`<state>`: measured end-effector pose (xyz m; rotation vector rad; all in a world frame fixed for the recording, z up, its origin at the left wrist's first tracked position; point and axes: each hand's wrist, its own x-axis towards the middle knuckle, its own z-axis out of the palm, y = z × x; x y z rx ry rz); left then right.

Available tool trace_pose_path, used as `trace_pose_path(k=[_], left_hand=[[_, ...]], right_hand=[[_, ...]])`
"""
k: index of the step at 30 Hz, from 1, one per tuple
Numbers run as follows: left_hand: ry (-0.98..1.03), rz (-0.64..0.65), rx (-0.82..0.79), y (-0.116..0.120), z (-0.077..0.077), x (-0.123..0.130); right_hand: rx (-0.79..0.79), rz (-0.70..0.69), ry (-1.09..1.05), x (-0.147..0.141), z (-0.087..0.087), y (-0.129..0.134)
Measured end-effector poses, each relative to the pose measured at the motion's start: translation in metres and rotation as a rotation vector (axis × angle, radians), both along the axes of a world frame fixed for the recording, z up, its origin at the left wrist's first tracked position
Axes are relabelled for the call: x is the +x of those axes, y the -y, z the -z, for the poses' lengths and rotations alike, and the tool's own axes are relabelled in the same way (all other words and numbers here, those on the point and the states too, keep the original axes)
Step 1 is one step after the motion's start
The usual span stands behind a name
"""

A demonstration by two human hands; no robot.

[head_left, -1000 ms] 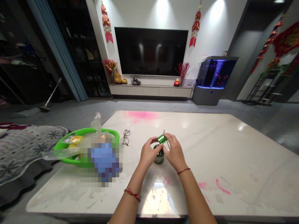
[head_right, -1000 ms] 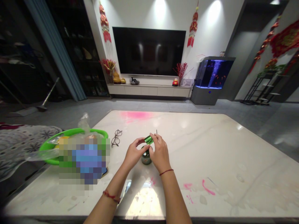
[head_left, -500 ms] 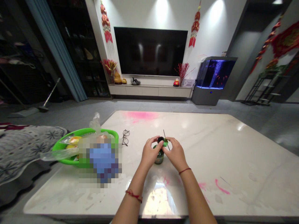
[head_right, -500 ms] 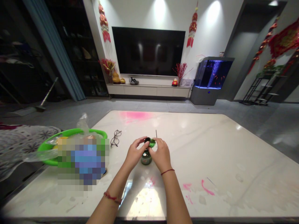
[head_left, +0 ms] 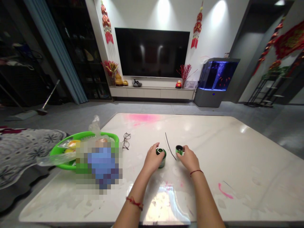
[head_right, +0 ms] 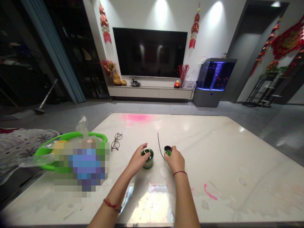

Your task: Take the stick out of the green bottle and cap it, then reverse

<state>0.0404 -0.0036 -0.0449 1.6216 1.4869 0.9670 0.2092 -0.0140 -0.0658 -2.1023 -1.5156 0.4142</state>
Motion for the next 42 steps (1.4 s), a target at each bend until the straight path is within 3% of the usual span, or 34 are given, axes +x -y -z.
trace_pose_path(k=[6,13,23,33,37,40,42], left_hand=[[-0.075,0.012,-0.039,0.004,0.004,-0.009],[-0.143,0.050,-0.075,0.006,0.016,-0.019],[-0.108,0.061,-0.095,0.007,0.012,-0.026],[-0.075,0.079,-0.112,0.005,0.015,-0.029],[-0.063,0.090,-0.128,0.003,0.018,-0.029],[-0.065,0.108,-0.123,0.000,0.022,-0.030],[-0.058,0.147,-0.116,-0.002,0.024,-0.031]], right_hand=[[-0.201,0.058,0.129,0.006,0.004,-0.002],[-0.225,0.098,0.141,0.012,0.007,-0.003],[-0.265,0.136,0.108,0.011,0.001,0.000],[-0.299,0.155,0.098,0.021,0.008,0.001],[-0.233,0.176,0.147,0.015,0.006,0.001],[-0.033,0.171,0.221,0.008,0.001,-0.002],[0.127,0.096,0.247,0.001,0.000,-0.006]])
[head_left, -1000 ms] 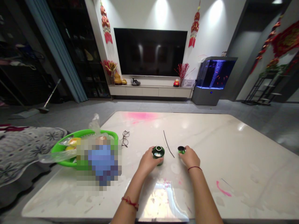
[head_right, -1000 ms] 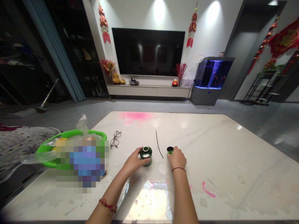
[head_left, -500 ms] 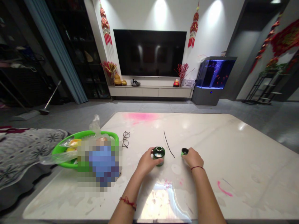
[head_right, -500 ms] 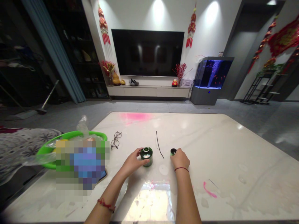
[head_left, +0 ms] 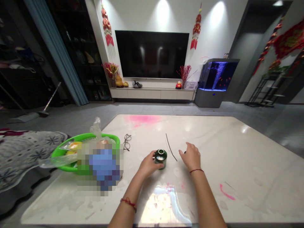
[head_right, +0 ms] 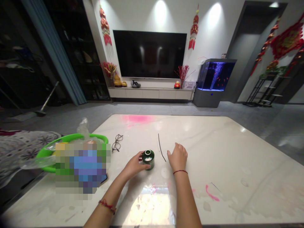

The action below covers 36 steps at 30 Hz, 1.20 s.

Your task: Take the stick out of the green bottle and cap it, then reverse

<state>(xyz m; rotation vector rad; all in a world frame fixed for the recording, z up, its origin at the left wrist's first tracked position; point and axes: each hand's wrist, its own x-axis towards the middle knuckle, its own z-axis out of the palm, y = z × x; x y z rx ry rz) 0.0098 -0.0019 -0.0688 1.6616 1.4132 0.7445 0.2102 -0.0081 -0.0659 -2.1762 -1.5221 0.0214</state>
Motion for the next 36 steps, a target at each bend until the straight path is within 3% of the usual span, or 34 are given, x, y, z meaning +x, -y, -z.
trace_pose_path(k=[3,6,12,21,36], left_hand=[[0.002,0.046,0.011,-0.002,0.002,-0.002],[-0.001,0.042,0.029,-0.003,0.002,-0.004],[-0.023,0.004,0.065,-0.005,0.004,-0.008],[-0.176,-0.140,0.105,-0.010,0.002,-0.020],[-0.139,-0.057,-0.009,-0.012,0.001,-0.034]], right_hand=[[0.107,-0.179,0.020,-0.013,0.003,-0.006],[0.097,-0.308,0.042,-0.027,0.011,-0.013],[0.043,-0.420,0.095,-0.045,0.025,-0.021],[-0.061,-0.424,0.168,-0.050,0.030,-0.022],[-0.166,-0.328,0.232,-0.055,0.019,-0.022]])
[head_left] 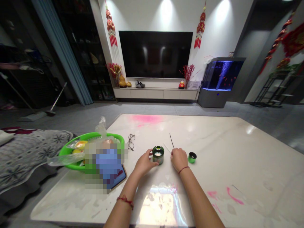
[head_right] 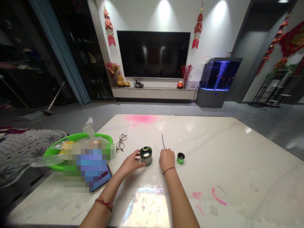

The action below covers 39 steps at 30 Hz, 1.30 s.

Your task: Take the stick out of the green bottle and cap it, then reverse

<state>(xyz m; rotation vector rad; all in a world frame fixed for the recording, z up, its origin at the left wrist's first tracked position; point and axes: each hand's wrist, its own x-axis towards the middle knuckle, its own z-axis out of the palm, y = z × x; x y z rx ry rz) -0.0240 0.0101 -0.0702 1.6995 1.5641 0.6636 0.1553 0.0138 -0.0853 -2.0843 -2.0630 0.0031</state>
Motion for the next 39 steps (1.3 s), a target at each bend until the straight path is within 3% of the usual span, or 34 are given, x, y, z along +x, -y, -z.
trace_pose_path(k=[5,9,22,31,39], left_hand=[[0.048,0.001,0.014,-0.001,0.002,-0.002],[0.068,0.023,0.062,-0.001,0.003,0.002],[0.074,0.031,0.107,-0.001,0.005,0.005],[0.092,0.045,0.098,-0.003,0.007,0.008],[0.102,0.040,0.090,-0.004,0.012,0.009]], right_hand=[[-0.023,0.068,-0.101,-0.001,-0.004,0.004],[-0.013,0.105,-0.310,0.002,-0.007,0.004],[0.385,0.095,-1.094,0.011,-0.016,-0.002],[0.375,0.023,-0.979,0.009,-0.022,0.004],[0.315,-0.015,-0.920,0.008,-0.015,0.004]])
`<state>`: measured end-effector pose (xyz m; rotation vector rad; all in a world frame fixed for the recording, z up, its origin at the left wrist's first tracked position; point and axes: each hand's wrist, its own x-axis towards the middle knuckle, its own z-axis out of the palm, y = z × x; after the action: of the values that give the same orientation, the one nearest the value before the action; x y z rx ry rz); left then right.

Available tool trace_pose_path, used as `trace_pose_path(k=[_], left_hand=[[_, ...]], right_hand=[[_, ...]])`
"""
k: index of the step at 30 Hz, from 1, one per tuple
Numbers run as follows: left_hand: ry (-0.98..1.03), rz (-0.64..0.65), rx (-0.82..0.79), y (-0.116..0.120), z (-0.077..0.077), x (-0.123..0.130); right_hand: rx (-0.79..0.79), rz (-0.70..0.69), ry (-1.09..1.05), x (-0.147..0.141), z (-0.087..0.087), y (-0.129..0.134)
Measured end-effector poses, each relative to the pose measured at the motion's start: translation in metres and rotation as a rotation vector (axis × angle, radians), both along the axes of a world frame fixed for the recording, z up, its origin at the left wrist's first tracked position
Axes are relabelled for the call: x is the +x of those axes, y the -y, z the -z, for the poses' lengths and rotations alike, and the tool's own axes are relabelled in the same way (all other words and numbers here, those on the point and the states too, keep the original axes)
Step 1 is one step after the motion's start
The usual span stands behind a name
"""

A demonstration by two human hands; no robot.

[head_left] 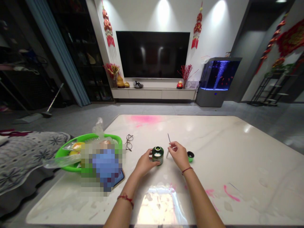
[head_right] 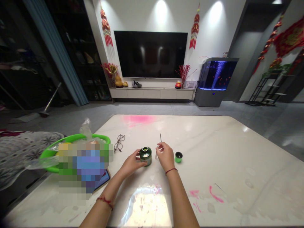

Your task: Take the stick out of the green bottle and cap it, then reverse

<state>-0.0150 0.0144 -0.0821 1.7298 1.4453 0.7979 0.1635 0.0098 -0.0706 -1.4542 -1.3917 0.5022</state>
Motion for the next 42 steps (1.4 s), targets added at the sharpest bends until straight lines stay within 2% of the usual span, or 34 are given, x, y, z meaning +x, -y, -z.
trace_pose_path(k=[4,9,12,15,23,32,42], left_hand=[[0.010,0.014,-0.004,0.001,-0.003,0.000],[-0.014,0.007,-0.016,0.002,-0.005,0.001],[-0.012,0.011,-0.006,0.003,-0.005,0.002],[-0.011,0.020,-0.004,0.003,-0.006,0.004],[-0.017,0.013,-0.010,0.005,-0.008,0.006],[0.010,0.021,-0.013,0.004,-0.006,0.006],[0.023,0.030,-0.016,0.004,-0.006,0.007]], right_hand=[[0.075,0.010,-0.020,-0.001,-0.008,0.001],[0.288,0.184,-0.248,-0.008,-0.028,0.005],[0.294,0.140,-0.400,-0.014,-0.032,0.006],[0.266,0.063,-0.463,-0.018,-0.031,0.006],[0.243,0.037,-0.347,-0.020,-0.029,0.007],[0.139,-0.075,-0.215,-0.029,-0.021,0.005],[0.146,-0.139,-0.025,-0.034,-0.014,0.005]])
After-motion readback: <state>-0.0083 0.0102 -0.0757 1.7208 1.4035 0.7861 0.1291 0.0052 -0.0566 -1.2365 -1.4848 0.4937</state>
